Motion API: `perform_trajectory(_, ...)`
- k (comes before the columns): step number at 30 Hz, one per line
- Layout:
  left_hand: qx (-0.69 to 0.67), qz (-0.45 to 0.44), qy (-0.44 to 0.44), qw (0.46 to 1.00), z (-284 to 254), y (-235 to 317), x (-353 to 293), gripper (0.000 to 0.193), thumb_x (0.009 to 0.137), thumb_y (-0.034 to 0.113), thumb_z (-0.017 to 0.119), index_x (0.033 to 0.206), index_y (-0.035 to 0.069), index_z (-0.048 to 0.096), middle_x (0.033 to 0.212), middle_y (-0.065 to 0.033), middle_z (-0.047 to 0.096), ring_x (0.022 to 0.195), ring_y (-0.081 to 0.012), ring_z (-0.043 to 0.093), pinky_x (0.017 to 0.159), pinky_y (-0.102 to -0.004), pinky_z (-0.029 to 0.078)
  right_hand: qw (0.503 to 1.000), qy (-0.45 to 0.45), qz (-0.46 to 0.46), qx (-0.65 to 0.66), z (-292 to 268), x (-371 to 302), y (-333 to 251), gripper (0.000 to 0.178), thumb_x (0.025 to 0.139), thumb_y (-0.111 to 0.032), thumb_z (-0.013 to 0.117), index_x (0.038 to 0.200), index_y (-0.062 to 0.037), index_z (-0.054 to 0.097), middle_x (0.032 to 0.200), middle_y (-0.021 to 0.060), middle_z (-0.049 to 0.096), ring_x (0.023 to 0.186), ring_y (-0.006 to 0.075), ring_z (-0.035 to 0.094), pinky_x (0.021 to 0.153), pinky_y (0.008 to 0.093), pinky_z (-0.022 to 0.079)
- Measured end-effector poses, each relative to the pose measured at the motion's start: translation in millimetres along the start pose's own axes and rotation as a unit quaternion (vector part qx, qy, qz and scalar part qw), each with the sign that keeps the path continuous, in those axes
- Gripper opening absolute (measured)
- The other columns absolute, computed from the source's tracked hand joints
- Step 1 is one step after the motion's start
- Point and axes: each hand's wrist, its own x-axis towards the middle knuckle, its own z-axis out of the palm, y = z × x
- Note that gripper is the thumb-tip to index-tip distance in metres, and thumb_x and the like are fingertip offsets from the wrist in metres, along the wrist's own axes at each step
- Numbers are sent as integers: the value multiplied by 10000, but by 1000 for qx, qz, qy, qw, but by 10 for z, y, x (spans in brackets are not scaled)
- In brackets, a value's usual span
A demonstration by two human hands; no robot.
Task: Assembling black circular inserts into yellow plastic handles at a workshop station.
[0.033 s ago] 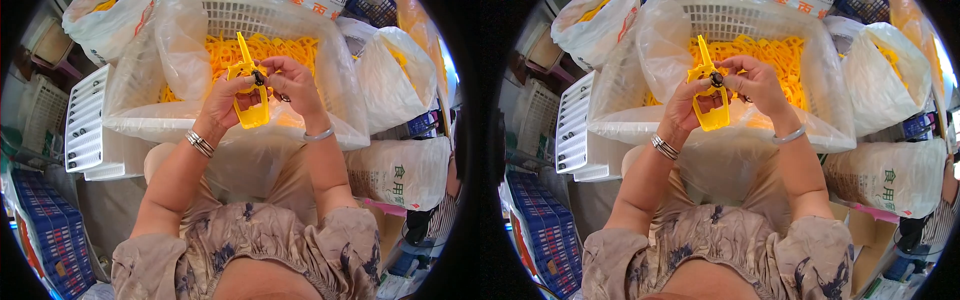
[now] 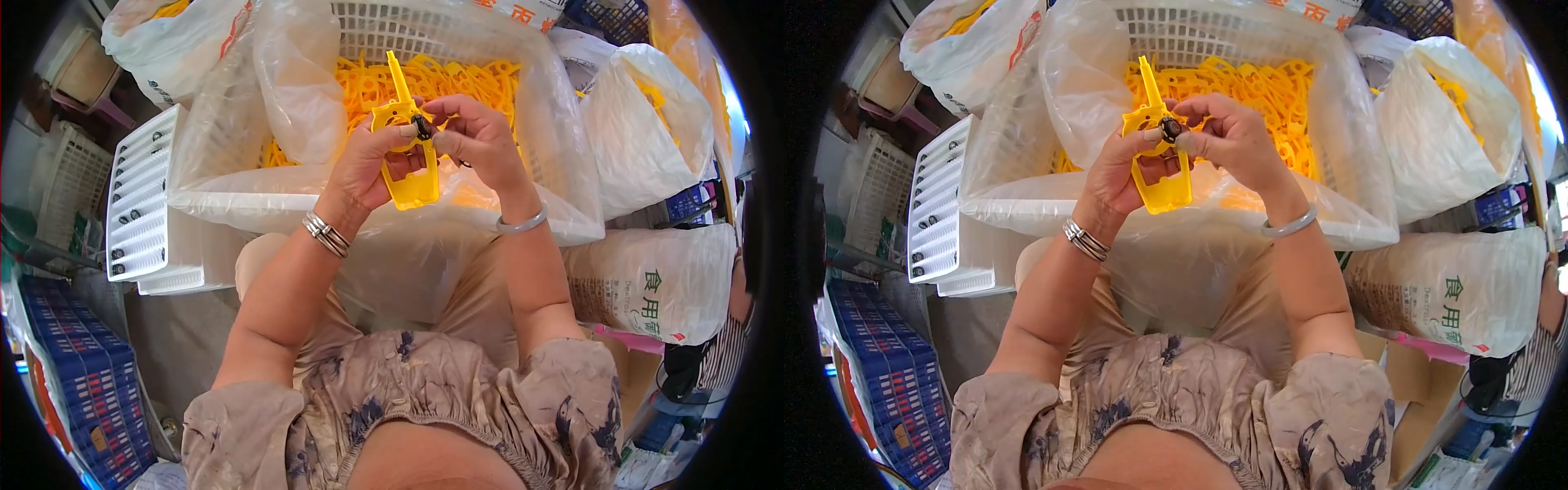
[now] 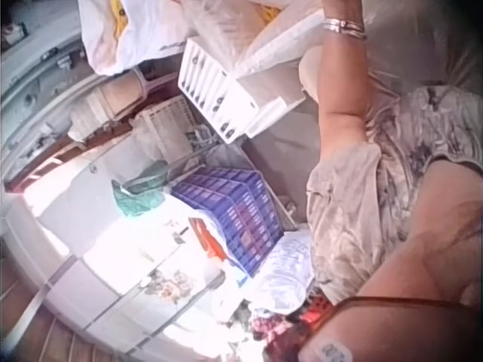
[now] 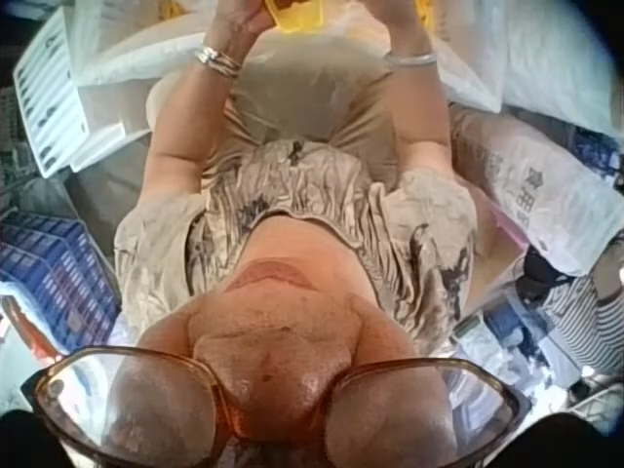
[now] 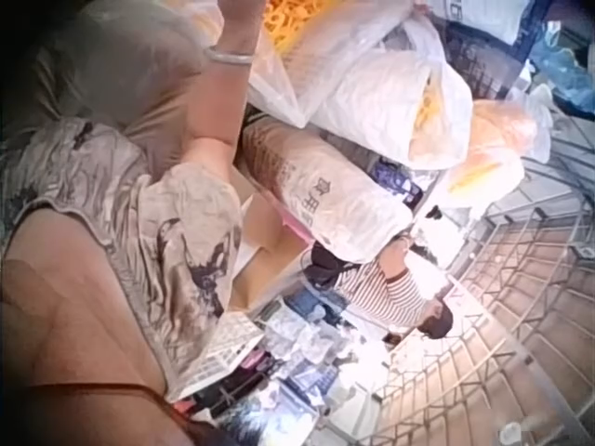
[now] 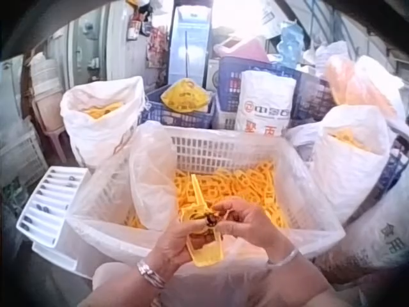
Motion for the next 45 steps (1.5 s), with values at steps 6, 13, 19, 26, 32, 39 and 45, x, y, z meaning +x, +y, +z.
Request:
perform_trajectory(6,40,22,0,999,11,3,-16,432,764,30,588,1167,34,433,993,-81,553,830,-147,575,690,-279,494,953,-36,-109,-282,29,-52,-43,272,698,-16,664,956,19,582,830,-8,491,610,38,447,533,164,374)
perform_trajectory(13,-72,-15,61,995,76,-103,48,403,907,383,340,1030,32,494,876,-95,583,716,-183,570,643,-326,484,865,24,-272,-422,67,-30,58,214,629,-42,647,827,-3,576,684,74,505,556,175,517,481,265,428)
perform_trajectory(19,-9,-9,73,997,70,-95,40,536,926,458,187,998,31,503,894,-106,598,757,-200,591,656,-335,495,804,6,-316,-504,51,-36,79,257,607,9,646,852,8,570,783,101,547,568,192,568,500,274,478)
perform_trajectory(26,55,10,141,988,120,-110,22,430,936,397,248,968,46,494,848,-70,577,689,-149,571,593,-279,491,775,-49,-321,-542,101,-45,12,273,593,-16,646,854,4,567,740,102,534,586,226,552,497,287,464)
perform_trajectory(32,39,7,57,998,83,-55,7,269,914,248,355,957,34,511,843,-63,564,699,-129,560,600,-276,504,769,-33,-305,-561,74,-62,23,289,589,-25,650,860,5,553,717,103,511,583,247,527,485,307,447)
perform_trajectory(39,160,61,71,983,105,-94,-22,230,813,32,402,992,-20,536,884,-52,566,761,-112,566,723,-262,518,758,-41,-304,-575,77,-77,-12,306,594,-29,668,867,9,535,706,99,491,587,241,516,477,310,437)
perform_trajectory(45,221,26,23,975,131,20,-54,282,804,26,393,1050,-40,514,937,-71,570,809,-122,576,748,-267,517,728,-39,-347,-590,88,-92,-28,290,591,-7,659,851,0,533,697,86,485,562,221,511,450,302,426)
